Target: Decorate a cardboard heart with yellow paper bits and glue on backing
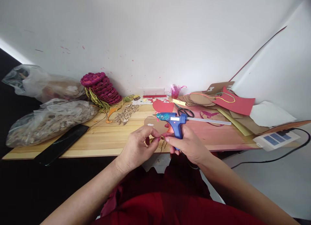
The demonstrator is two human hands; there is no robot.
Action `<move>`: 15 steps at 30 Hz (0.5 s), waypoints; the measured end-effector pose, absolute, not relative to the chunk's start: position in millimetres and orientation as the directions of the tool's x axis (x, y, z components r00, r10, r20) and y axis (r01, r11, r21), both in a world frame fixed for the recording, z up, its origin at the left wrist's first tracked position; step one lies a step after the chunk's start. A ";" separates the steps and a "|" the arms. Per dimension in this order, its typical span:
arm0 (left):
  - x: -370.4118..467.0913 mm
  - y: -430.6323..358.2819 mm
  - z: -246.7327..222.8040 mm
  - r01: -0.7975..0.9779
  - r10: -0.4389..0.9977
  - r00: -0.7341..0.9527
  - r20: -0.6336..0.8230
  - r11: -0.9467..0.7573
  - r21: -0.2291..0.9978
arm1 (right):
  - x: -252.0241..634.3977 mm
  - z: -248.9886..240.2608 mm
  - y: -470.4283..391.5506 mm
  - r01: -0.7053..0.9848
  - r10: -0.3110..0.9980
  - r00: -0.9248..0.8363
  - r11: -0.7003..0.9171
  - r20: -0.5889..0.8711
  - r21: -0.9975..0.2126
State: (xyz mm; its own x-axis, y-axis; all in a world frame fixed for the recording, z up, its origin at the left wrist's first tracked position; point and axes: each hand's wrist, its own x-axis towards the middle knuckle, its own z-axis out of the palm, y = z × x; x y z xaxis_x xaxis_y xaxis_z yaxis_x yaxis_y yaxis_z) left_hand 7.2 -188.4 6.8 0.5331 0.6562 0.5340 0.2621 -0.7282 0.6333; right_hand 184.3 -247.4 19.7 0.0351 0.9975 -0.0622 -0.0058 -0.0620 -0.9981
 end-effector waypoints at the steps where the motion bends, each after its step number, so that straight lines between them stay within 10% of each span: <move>1: 7.4 -189.5 5.9 0.262 0.650 0.533 0.542 -0.736 0.624 | 183.4 18.8 -248.6 -0.007 0.997 0.038 -0.060 -0.060 -0.998; 10: 8.2 -198.3 1.7 0.242 0.645 0.537 0.544 -0.735 0.633 | 182.7 15.5 -253.7 -0.009 0.996 0.071 -0.047 -0.048 -0.999; 15: 9.2 -197.9 -3.5 0.088 0.813 0.563 0.149 -0.238 0.967 | 191.4 20.2 -256.6 0.108 0.998 0.066 -0.028 -0.021 -0.994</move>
State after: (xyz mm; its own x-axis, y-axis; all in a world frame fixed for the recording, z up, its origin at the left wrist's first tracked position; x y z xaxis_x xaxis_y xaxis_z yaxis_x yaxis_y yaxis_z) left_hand 9.2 -197.9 -3.5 0.5635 0.8127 0.1485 0.0879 -0.2377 0.9674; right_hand 191.4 -256.6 20.2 0.0661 0.9976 -0.0205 0.1079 -0.0276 -0.9938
